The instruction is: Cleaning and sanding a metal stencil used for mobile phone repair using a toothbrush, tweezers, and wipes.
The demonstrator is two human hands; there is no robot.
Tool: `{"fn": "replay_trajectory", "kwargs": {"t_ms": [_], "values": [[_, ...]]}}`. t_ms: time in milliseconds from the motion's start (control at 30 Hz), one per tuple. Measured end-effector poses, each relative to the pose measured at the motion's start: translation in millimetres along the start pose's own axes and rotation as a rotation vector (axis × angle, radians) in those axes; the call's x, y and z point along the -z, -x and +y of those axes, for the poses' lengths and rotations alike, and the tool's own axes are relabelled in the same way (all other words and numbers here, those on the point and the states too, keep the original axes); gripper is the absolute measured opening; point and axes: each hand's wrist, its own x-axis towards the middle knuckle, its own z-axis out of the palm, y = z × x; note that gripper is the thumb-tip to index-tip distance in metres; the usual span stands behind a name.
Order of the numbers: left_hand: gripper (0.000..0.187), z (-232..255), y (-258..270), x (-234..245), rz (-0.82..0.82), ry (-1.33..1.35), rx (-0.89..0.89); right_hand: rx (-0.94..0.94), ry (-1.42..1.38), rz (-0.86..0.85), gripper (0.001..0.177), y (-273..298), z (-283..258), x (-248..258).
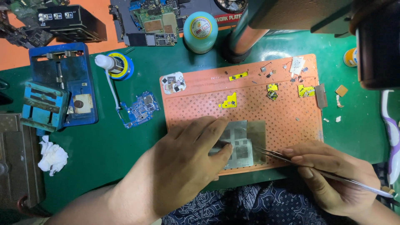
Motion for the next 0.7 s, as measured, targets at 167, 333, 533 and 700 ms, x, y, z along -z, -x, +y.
{"fn": "replay_trajectory", "kwargs": {"t_ms": [167,333,533,700], "values": [[0.004,0.6,-0.9,-0.3,-0.001,-0.004,0.012,-0.048,0.057,0.003,0.012,4.0,2.2,3.8],[0.004,0.1,-0.5,-0.5,-0.006,0.007,0.012,-0.043,0.057,0.008,0.012,3.7,2.4,3.3],[0.006,-0.7,-0.9,0.9,-0.03,-0.017,0.004,-0.024,0.065,0.005,0.012,2.1,1.8,3.1],[0.015,-4.7,2.7,-0.9,-0.088,0.062,-0.076,-0.023,0.06,0.008,0.011,1.7,1.1,2.6]]}}
